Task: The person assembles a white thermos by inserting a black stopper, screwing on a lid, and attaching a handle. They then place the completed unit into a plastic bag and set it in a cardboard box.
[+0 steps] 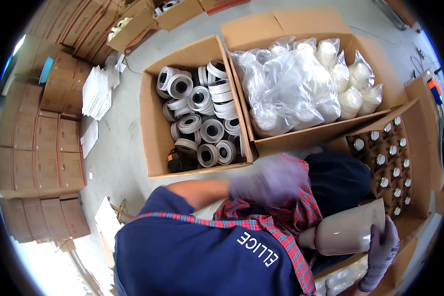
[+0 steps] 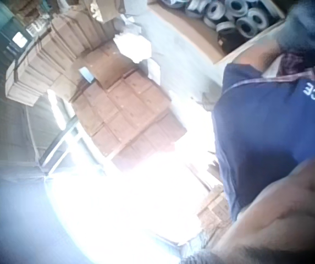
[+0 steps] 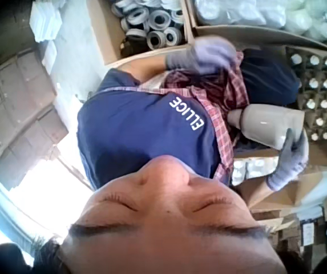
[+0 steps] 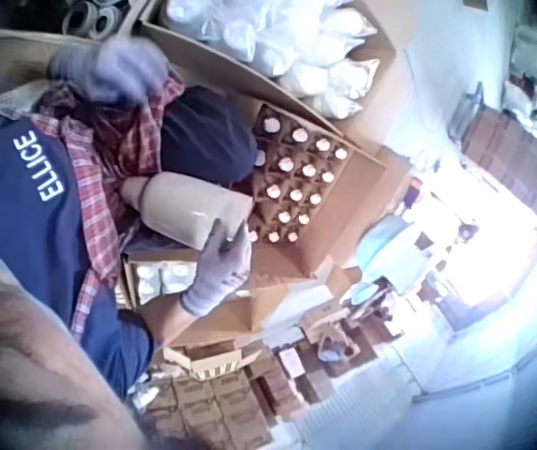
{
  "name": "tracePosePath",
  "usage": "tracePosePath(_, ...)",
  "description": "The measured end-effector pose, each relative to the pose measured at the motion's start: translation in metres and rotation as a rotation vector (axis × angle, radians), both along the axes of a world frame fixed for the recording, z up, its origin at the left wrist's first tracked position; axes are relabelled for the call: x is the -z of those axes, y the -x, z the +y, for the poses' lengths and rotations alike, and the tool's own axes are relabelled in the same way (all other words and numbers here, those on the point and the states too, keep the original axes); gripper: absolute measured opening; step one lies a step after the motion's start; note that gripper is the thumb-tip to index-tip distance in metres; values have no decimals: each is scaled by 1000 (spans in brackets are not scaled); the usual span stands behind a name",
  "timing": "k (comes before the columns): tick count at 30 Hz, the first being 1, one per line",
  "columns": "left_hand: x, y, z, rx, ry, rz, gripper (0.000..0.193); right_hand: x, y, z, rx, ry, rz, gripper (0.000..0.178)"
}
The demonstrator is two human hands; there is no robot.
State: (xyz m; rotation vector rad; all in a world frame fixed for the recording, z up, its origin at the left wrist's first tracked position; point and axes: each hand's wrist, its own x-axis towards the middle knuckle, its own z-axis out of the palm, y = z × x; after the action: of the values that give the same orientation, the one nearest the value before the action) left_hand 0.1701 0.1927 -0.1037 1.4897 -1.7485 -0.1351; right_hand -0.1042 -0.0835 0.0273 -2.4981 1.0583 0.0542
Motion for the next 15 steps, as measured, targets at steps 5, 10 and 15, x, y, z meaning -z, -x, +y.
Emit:
tracePosePath(5, 164, -174, 120, -935, -1233, -190, 25, 24, 31, -14, -132, 242, -100, 37)
tracePosePath(10, 318, -117, 148, -261, -1499, -424, 56, 23, 21, 7, 44, 113, -188, 34)
tracePosePath(15, 271, -134, 145, -318, -1550, -539, 26, 13, 36, 25, 74, 189, -171, 39)
